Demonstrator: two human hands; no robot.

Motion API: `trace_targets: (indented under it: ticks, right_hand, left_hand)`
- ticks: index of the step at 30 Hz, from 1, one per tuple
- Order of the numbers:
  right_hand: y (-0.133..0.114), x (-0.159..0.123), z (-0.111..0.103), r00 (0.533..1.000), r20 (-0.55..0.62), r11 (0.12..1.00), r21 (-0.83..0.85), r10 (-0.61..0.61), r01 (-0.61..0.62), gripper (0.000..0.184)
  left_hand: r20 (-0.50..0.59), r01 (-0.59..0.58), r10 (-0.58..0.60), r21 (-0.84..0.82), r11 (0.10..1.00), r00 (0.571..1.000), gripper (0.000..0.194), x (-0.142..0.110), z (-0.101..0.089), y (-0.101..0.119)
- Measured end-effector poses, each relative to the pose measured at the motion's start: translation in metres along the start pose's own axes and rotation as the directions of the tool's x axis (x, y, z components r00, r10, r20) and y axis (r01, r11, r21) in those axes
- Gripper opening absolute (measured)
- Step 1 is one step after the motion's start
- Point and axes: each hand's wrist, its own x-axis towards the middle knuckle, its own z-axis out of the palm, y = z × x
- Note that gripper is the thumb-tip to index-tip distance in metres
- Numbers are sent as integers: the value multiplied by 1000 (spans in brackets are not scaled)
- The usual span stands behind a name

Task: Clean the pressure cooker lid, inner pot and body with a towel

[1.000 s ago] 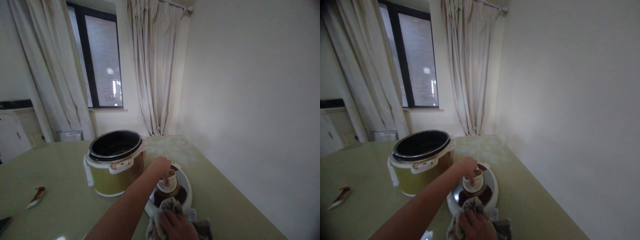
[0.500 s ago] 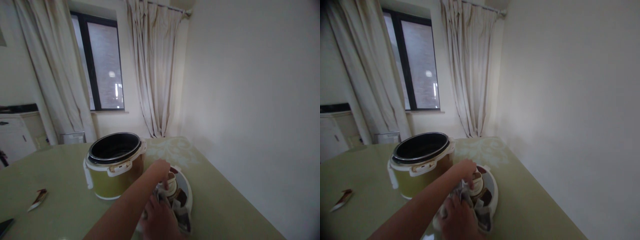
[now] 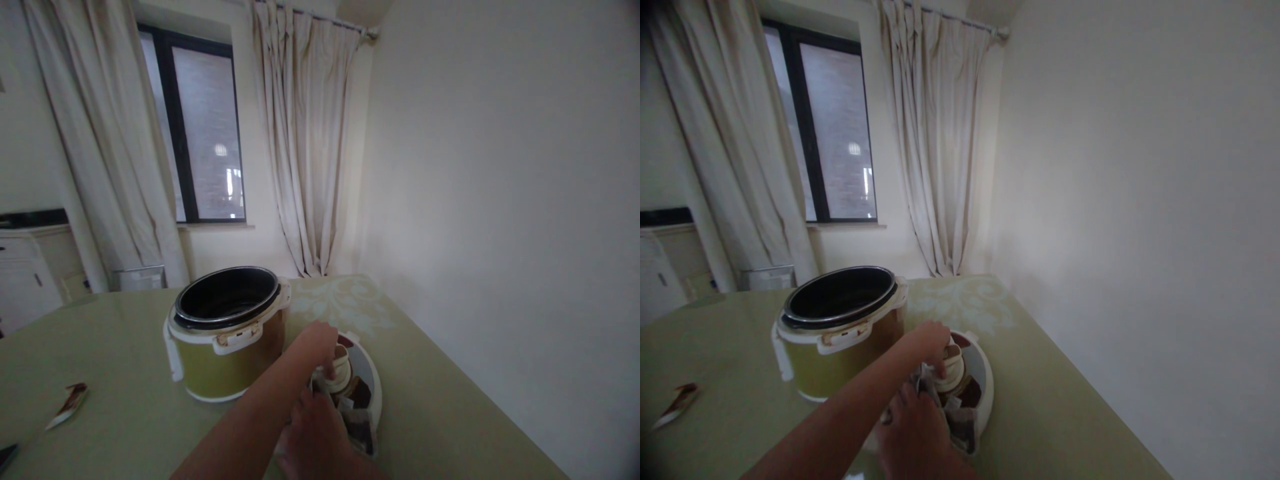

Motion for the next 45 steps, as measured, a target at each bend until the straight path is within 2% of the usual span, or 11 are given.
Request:
trace_targets:
  ticks: [2,6,10,14,17,22,24,29,36,43,45]
  right_hand:
    - [14,-39,-13,998,-31,997,-54,-60,58,19]
    - [55,-96,-62,987,90,989,47,134,-139,46]
    - [114,-88,-98,809,175,806,110,560,-582,38]
    - [161,-57,-96,708,157,706,80,689,-704,36]
    - [154,-56,-92,703,142,702,67,697,-709,35]
    - [107,-77,-97,865,201,878,40,461,-477,35]
    - [112,-70,-100,864,212,879,38,457,-474,31]
    - [147,-38,-99,750,166,767,-105,641,-633,33]
    - [91,-73,-100,892,210,912,6,401,-411,42]
    - [138,-42,-98,732,108,740,-72,673,-669,36]
    - [126,-47,-98,748,111,756,-90,655,-649,35]
  left_hand:
    - [-7,-15,15,-25,1000,1000,58,-3,2,-4]
    - [-22,-68,66,-86,994,998,44,-7,10,-13]
    - [-42,-113,108,-129,985,993,37,-9,16,-17]
    - [-67,-133,124,-164,977,990,32,-8,21,-19]
    - [-95,-117,102,-163,980,990,34,-10,26,-20]
    - [-142,-87,69,-128,988,988,39,-16,31,-18]
    - [-142,-86,68,-121,989,987,38,-17,30,-17]
    - [-126,-86,72,-109,990,989,36,-19,26,-17]
    - [-186,-92,83,-38,995,979,40,-28,34,-16]
    - [-191,-76,78,20,997,979,35,-24,32,-9]
    - [-232,-66,73,34,997,970,35,-23,37,-2]
